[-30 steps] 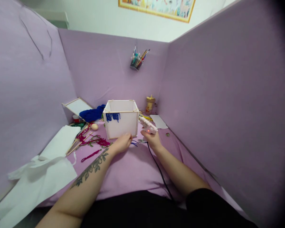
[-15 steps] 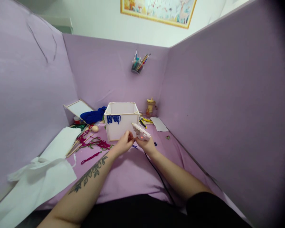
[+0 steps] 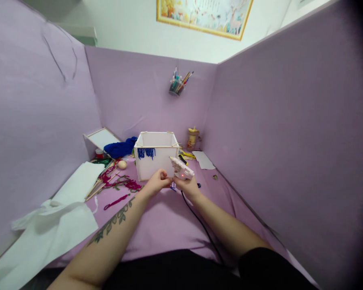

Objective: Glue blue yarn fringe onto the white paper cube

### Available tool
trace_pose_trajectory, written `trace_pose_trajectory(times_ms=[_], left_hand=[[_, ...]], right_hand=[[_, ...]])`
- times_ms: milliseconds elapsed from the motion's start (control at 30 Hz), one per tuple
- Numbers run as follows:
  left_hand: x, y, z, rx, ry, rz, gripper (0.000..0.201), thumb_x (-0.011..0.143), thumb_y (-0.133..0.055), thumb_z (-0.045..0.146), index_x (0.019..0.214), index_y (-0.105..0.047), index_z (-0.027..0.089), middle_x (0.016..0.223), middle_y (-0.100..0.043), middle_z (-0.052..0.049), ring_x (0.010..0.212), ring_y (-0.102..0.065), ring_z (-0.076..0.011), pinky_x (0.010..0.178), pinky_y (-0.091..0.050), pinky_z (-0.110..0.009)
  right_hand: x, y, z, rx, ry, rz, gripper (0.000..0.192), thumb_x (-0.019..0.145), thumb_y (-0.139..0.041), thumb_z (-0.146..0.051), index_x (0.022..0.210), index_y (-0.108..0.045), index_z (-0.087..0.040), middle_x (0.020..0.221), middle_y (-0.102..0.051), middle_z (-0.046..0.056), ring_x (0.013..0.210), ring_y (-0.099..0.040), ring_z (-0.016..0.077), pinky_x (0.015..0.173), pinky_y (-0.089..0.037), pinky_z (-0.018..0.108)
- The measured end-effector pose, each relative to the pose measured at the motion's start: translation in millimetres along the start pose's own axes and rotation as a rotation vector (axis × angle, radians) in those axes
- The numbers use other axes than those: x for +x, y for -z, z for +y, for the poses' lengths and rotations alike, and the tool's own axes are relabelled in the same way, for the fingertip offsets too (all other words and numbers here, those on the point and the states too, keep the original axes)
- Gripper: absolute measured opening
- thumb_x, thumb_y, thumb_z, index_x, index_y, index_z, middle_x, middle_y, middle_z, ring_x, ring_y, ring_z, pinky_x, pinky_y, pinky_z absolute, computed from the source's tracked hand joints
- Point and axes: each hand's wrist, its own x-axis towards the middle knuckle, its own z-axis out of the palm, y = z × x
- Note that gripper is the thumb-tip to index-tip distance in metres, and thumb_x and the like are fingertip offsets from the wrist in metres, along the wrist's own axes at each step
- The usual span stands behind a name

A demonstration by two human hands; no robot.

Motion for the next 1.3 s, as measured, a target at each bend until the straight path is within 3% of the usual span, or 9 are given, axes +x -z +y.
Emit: trace_pose_trajectory(times_ms=[100,367,533,700,900,1100,1300], left_hand=[[-1,-1.3,-1,-0.075,0.050,0.005,0.053,0.057,-0.082,0.039,0.086,-0.042,0.019,0.063,-0.055,0.007,0.056,-0.054,-0.0078,0.055,-0.041,-0.020],[2,-4.8,-3,-0.111,0.162,-0.015,0.063,0.053,-0.084,0.043,0.092,-0.042,0.019,0.059,-0.052,0.008,0.047,-0.047,-0.0060,0.042,-0.021,-0.017],[0,-8.1,3,-0.120,0.155,0.040,0.051,0.057,-0.079,0.032,0.089,-0.041,0.021,0.056,-0.047,0.010,0.044,-0.043,-0.0051,0.042,-0.018,-0.018],[-2,-9.1,8,-0.136,0.133,0.049,0.042,0.058,-0.073,0.025,0.081,-0.038,0.022,0.052,-0.041,0.012,0.042,-0.036,-0.0041,0.042,-0.016,-0.019],[-1,-8.8,6,-0.124,0.121,0.037,0.042,0.058,-0.073,0.027,0.080,-0.037,0.022,0.050,-0.039,0.013,0.040,-0.031,-0.0039,0.041,-0.013,-0.020],[-1,-4.8,8,-0.112,0.160,0.001,0.037,0.060,-0.075,0.030,0.083,-0.048,0.018,0.059,-0.050,0.007,0.041,-0.036,-0.0029,0.039,-0.015,-0.018],[-4,-3.8,12,-0.065,0.177,-0.062,0.044,0.062,-0.079,0.040,0.090,-0.061,0.012,0.075,-0.061,-0.001,0.046,-0.044,-0.0024,0.038,-0.017,-0.018]], right_hand=[[-2,-1,-6,0.068,-0.074,0.040,0.030,0.059,-0.072,-0.025,0.086,-0.061,-0.018,0.070,-0.061,-0.001,0.062,-0.054,0.0145,0.058,-0.044,0.027],[-2,-2,-8,0.206,-0.110,0.024,0.034,0.058,-0.073,-0.024,0.088,-0.058,-0.017,0.071,-0.059,-0.002,0.063,-0.056,0.0128,0.060,-0.044,0.025],[1,1,-3,0.194,-0.103,0.050,0.036,0.058,-0.076,-0.025,0.089,-0.060,-0.017,0.073,-0.062,-0.001,0.065,-0.059,0.0140,0.060,-0.045,0.026],[1,5,-3,0.153,-0.118,-0.006,0.041,0.059,-0.078,-0.029,0.095,-0.062,-0.018,0.077,-0.069,0.003,0.070,-0.065,0.0189,0.063,-0.048,0.029],[0,4,-7,0.078,-0.076,-0.010,0.034,0.060,-0.077,-0.030,0.088,-0.061,-0.018,0.075,-0.065,0.000,0.066,-0.059,0.0155,0.062,-0.047,0.027],[1,5,-17,0.026,-0.073,0.042,0.033,0.059,-0.077,-0.031,0.085,-0.061,-0.018,0.071,-0.062,0.000,0.059,-0.055,0.0139,0.054,-0.044,0.026],[3,4,-13,-0.096,-0.058,0.051,0.024,0.060,-0.071,-0.027,0.081,-0.062,-0.020,0.062,-0.059,-0.002,0.053,-0.048,0.0131,0.048,-0.040,0.026]])
